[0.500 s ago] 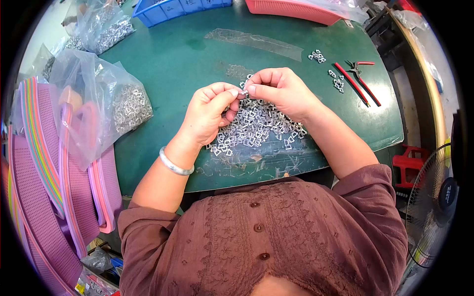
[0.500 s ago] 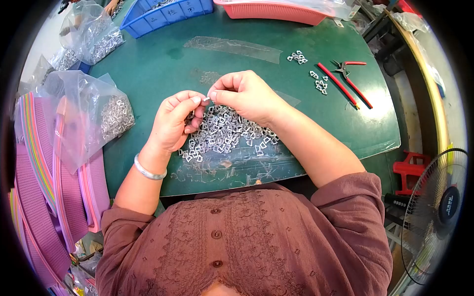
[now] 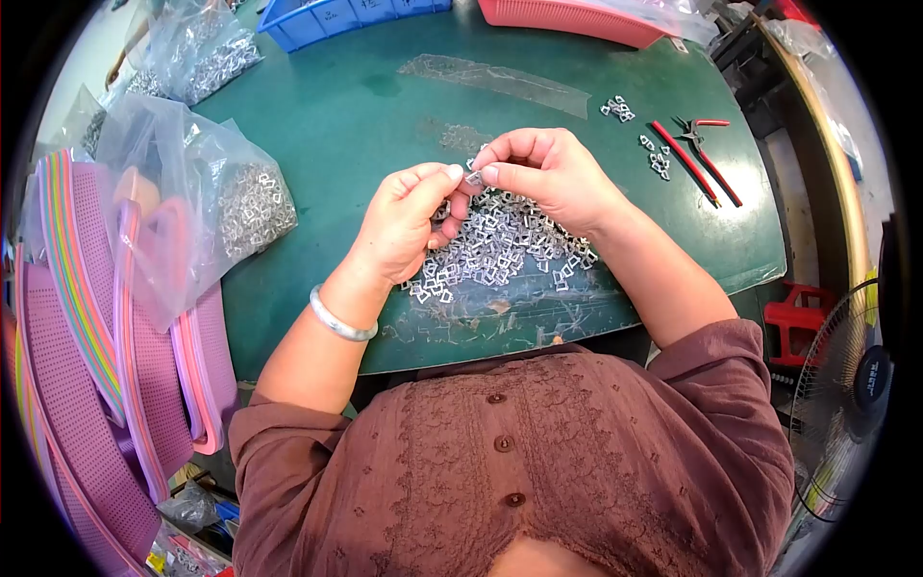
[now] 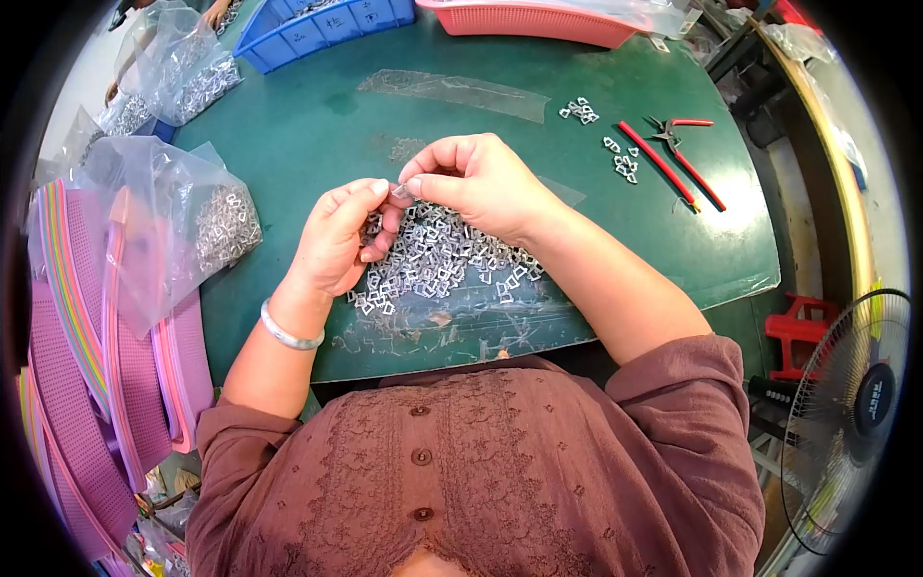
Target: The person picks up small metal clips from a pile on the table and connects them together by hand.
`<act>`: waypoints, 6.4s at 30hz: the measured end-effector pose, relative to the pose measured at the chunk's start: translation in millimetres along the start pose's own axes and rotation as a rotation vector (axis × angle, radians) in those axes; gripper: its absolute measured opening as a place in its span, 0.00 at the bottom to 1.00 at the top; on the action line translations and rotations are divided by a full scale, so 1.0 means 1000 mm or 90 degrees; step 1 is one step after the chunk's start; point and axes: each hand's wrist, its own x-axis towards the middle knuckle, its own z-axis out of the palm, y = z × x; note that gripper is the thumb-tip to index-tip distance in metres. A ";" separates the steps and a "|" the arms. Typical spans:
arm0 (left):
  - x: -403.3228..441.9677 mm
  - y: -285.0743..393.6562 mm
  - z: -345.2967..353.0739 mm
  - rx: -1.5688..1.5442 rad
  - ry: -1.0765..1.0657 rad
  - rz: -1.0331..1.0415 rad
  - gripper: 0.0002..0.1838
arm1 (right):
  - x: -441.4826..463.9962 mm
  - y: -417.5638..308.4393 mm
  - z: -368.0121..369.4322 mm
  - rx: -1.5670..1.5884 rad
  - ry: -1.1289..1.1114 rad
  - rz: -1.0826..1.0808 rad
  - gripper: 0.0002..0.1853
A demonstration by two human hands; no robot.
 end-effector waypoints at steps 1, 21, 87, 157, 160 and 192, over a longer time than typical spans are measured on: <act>0.000 0.000 0.001 0.000 -0.005 -0.011 0.08 | 0.000 0.000 0.001 0.006 -0.005 -0.013 0.06; 0.003 0.005 -0.008 -0.169 -0.034 -0.020 0.05 | 0.016 0.022 -0.022 -0.745 0.108 -0.294 0.05; 0.003 -0.004 -0.004 -0.061 0.052 0.004 0.05 | 0.004 0.007 -0.002 -0.099 0.014 -0.049 0.08; 0.002 -0.006 0.006 0.168 0.084 0.056 0.04 | 0.005 0.009 -0.001 -0.410 0.028 -0.242 0.05; 0.001 -0.004 0.004 0.114 0.104 0.054 0.04 | 0.005 0.009 -0.001 -0.247 0.047 -0.102 0.07; 0.000 -0.004 0.004 0.064 0.084 0.051 0.06 | 0.001 0.002 0.000 -0.068 0.003 0.032 0.08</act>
